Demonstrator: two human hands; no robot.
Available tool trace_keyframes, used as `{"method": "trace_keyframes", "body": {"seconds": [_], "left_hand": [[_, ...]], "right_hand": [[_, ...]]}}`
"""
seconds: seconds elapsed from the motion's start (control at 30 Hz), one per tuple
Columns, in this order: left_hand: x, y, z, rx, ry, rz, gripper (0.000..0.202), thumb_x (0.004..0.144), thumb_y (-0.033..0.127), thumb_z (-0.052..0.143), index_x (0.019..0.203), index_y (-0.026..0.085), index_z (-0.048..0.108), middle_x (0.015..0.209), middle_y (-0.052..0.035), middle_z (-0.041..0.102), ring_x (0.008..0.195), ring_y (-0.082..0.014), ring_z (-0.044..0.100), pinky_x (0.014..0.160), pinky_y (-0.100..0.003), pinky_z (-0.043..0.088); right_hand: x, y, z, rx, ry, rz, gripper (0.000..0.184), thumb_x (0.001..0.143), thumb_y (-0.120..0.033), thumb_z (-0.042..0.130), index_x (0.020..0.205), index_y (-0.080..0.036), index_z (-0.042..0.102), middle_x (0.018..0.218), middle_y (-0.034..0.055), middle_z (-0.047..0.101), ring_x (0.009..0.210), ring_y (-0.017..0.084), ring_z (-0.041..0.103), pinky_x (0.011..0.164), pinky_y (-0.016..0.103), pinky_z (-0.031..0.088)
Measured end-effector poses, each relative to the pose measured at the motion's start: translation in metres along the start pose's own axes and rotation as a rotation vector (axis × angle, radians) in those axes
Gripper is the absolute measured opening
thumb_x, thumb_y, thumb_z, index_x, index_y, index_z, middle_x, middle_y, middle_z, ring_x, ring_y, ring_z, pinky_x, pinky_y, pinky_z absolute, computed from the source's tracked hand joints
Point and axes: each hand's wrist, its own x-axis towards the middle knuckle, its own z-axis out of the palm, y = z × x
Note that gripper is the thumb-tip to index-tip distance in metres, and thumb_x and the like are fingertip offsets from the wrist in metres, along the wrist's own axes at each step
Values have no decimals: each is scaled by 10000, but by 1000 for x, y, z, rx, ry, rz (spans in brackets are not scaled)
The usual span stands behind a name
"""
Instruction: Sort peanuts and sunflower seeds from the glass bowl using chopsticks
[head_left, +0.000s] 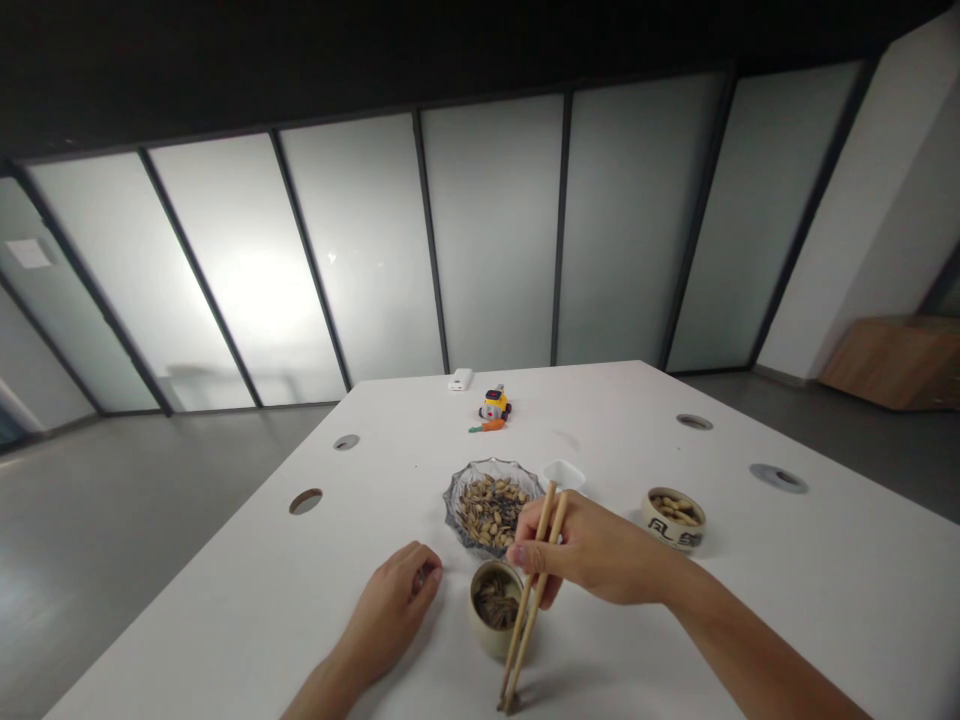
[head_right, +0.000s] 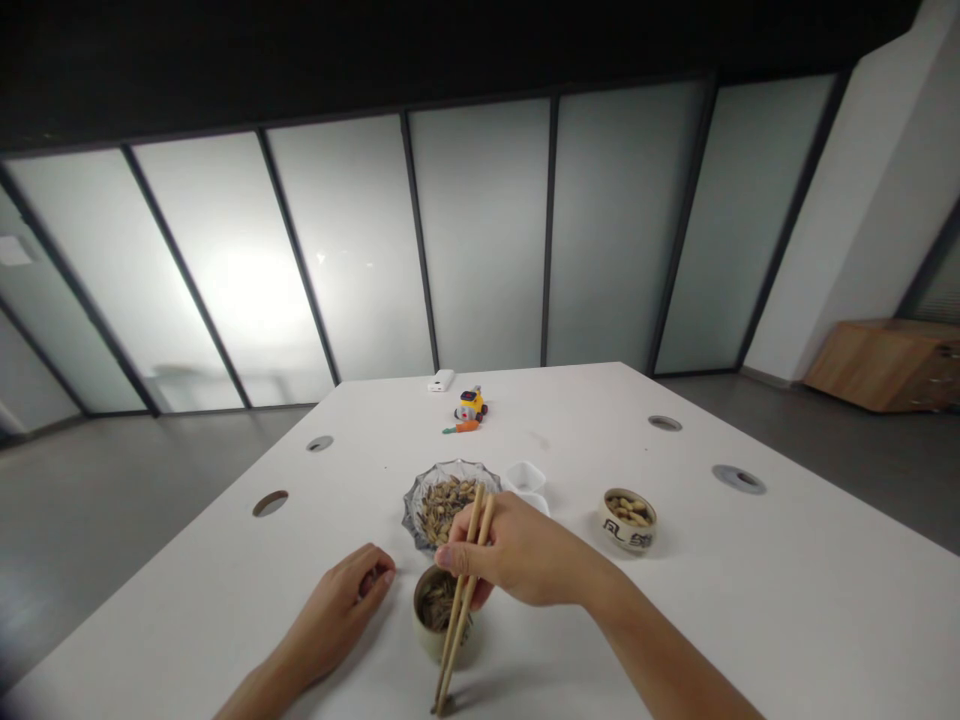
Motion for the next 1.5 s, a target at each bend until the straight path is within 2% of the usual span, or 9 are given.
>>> {"method": "trace_keyframes", "body": {"seconds": [0.3, 0.63, 0.83, 1.0, 1.1, 1.23, 1.33, 1.5], "left_hand": [[-1, 1, -2, -1, -1, 3, 239, 1010, 324, 461, 942, 229, 670, 903, -63, 714, 805, -240, 644, 728, -313, 446], [0, -3, 1, 0, 17, 24, 240, 1016, 326, 468, 929, 228, 670, 906, -64, 728, 778, -230, 643, 707, -303, 447], [0, -3, 0, -9, 9, 23, 251, 1016, 342, 466, 931, 229, 672, 907, -66, 729, 769, -229, 638, 711, -303, 452], [0, -2, -1, -10, 9, 13, 252, 1015, 346, 466, 937, 228, 675, 898, -65, 729, 773, -231, 639, 717, -308, 454], [0, -2, -1, -8, 12, 12, 255, 1015, 353, 471, 920, 229, 672, 887, -62, 725, 771, -230, 637, 715, -306, 453], [0, -3, 0, -16, 20, 13, 254, 1018, 355, 479, 919, 230, 677, 887, -59, 725, 774, -230, 639, 721, -302, 453], [0, -2, 0, -1, 20, 17, 249, 1016, 350, 481, 921, 228, 677, 894, -60, 726, 775, -230, 640, 723, -304, 451], [0, 0, -2, 0, 24, 12, 255, 1005, 351, 478, 929, 231, 689, 893, -63, 730, 790, -233, 649, 709, -300, 455]], "right_hand": [[-5, -3, -3, 49, 22, -22, 352, 803, -481, 877, 729, -201, 677, 686, -5, 719, 654, 206, 765, 627, 286, 627], [-13, -9, -22, 71, 53, -97, 473, 787, -617, 864, 765, -181, 683, 719, 19, 711, 688, 225, 766, 667, 337, 655], [-22, -21, -40, 14, 254, -232, 551, 825, -731, 777, 741, -192, 701, 768, 40, 694, 700, 221, 753, 683, 354, 679], [-18, -19, -42, -8, 315, -245, 544, 826, -732, 773, 751, -200, 689, 759, 33, 692, 687, 220, 749, 646, 347, 673], [-10, -13, -41, -71, 427, -291, 537, 868, -733, 722, 766, -208, 679, 751, 33, 695, 712, 239, 761, 668, 351, 651], [8, 6, -38, -353, 596, -442, 497, 988, -660, 607, 803, -217, 734, 823, 58, 722, 789, 235, 709, 745, 344, 573], [23, 23, -30, -449, 580, -509, 479, 1026, -614, 582, 814, -217, 748, 825, 58, 716, 792, 227, 667, 775, 344, 532], [38, 45, -17, -413, 550, -536, 481, 1042, -611, 568, 839, -213, 745, 855, 63, 721, 820, 233, 675, 778, 339, 512]]}}
